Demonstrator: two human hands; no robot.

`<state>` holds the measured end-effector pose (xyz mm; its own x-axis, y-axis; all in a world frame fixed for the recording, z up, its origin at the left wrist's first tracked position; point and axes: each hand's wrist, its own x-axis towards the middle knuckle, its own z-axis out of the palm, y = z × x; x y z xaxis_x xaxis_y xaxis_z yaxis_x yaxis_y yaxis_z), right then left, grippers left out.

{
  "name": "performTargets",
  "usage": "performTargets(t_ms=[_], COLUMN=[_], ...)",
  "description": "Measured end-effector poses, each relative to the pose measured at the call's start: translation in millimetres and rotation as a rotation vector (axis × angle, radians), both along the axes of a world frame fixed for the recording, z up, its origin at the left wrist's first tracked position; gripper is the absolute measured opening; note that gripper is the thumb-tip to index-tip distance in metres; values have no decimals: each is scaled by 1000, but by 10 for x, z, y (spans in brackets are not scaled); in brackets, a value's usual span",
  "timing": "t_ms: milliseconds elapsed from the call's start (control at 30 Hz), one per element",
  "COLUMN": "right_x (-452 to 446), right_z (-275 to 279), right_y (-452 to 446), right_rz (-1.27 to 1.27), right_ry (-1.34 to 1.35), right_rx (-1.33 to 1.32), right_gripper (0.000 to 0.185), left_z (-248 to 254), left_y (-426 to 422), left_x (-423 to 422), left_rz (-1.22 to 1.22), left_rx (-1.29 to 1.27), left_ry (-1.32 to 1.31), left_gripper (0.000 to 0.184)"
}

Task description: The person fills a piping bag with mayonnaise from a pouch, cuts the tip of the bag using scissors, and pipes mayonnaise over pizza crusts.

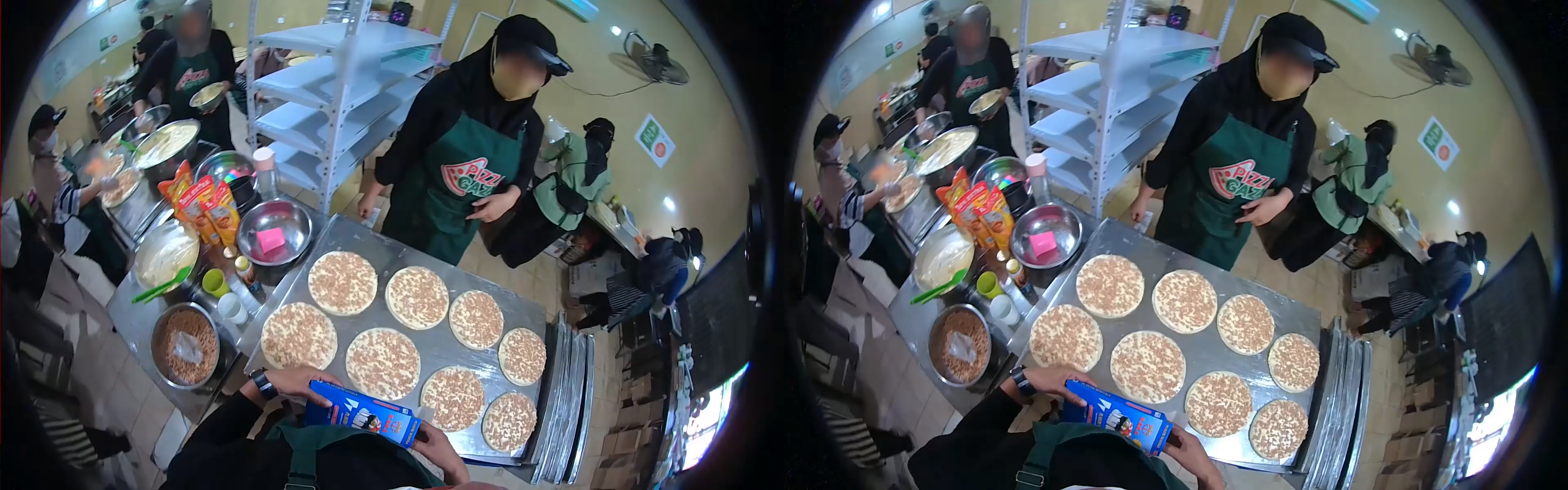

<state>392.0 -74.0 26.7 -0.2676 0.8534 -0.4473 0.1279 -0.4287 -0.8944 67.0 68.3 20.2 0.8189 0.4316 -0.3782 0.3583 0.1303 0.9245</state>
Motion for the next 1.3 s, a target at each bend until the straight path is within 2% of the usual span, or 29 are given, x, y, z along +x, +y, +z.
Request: performTargets(t_ms=[67, 100, 167, 233, 267, 367, 400, 500, 533, 600, 700, 767, 800, 900, 1033, 1167, 1267, 1300], right_x=[42, 92, 220, 258, 285, 413, 502, 458, 354, 273, 172, 64, -15, -167, -471, -832, -1136, -1279], right_z=[216, 127, 123, 203, 217, -52, -295, -301, -147, -23, -46, -11, 45, 52, 328, 647, 816, 826], right_y=[63, 53, 2, -76, -85, -106, -121, -59, -48, -77, 26, 60, 85, 205, 348, 477, 632, 671], right_rz=[186, 239, 296, 252, 246, 292, 352, 437, 348, 367, 344, 341, 332, 336, 437, 373, 431, 325], right_ry=[-34, 104, 55, 178, 236, 214, 196, 84, 128, 106, 74, 117, 59, 102, 94, 87, -160, -112], right_rx=[-101, -53, -35, -47, -55, -105, -170, -8, -96, -10, 118, 131, 161, 232, 510, 407, 592, 709], right_gripper=[42, 44, 47, 48, 49, 47, 39, 31, 25, 23, 19, 20, 15, 8, 11, 18, 15, 13], left_z=[83, 122, 230, 319, 198, 127, 100, 35, -22, -11, 10, 13, -8, 81, 114, 167, 146, 115], left_y=[-125, -185, -273, -440, -506, -693, -785, -1074, -1152, -1363, -1592, -1738, -1799, -1967, -2095, -2049, -1887, -1854], left_x=[60, 81, 147, 241, 255, 259, 251, 175, 140, 108, 13, -49, -89, -177, -328, -555, -810, -911], left_rz=[73, 99, 74, 105, 135, 170, 197, 295, 326, 404, 500, 577, 605, 719, 849, 912, 923, 950], left_rx=[-22, -31, -61, -94, -120, -60, -54, -79, -91, -108, -258, -233, -228, -234, -263, -198, -185, -208], left_ry=[-49, -70, -36, -41, -72, -56, -59, -96, -138, -216, -168, -189, -188, -221, -264, -285, -281, -305], left_gripper=[51, 50, 54, 54, 51, 52, 52, 52, 52, 52, 53, 53, 52, 51, 48, 46, 45, 45])
